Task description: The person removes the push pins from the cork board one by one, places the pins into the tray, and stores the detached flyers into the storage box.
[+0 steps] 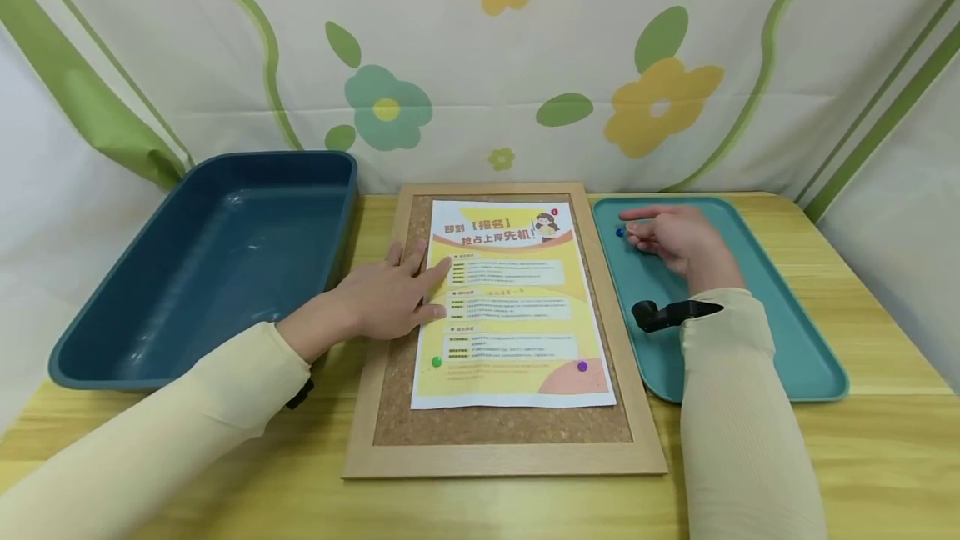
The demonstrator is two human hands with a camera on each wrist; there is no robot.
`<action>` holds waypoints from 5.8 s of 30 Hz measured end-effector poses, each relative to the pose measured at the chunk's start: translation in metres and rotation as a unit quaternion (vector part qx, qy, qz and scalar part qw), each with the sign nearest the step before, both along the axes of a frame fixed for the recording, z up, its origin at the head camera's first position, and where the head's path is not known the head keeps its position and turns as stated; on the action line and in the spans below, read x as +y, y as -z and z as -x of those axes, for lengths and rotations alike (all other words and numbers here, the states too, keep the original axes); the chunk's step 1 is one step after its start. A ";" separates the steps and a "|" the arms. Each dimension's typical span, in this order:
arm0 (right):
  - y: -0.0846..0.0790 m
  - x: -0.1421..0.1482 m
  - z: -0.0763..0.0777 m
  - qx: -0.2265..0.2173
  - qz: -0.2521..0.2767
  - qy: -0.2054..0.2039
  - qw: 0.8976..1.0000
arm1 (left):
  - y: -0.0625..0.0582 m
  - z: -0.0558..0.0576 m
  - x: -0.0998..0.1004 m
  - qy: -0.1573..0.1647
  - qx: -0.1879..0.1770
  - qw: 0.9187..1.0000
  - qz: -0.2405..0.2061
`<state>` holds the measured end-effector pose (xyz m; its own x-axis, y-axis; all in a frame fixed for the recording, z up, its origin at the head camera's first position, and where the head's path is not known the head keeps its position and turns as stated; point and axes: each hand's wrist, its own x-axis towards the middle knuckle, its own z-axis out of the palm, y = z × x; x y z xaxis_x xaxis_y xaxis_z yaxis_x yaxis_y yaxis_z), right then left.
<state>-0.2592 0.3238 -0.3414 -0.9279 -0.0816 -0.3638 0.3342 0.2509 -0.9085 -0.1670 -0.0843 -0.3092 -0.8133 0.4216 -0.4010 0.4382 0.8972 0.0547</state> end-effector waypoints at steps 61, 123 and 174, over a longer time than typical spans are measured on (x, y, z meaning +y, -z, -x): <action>-0.018 -0.100 0.024 0.068 -0.203 -0.056 0.975 | 0.001 0.001 0.000 0.001 0.000 1.000 0.009; -0.012 -0.109 0.017 0.098 -0.257 -0.027 0.961 | -0.001 -0.003 0.001 0.004 0.006 1.000 0.016; -0.005 -0.104 0.008 0.096 -0.180 0.018 0.979 | 0.001 -0.001 0.004 0.007 0.012 1.000 0.014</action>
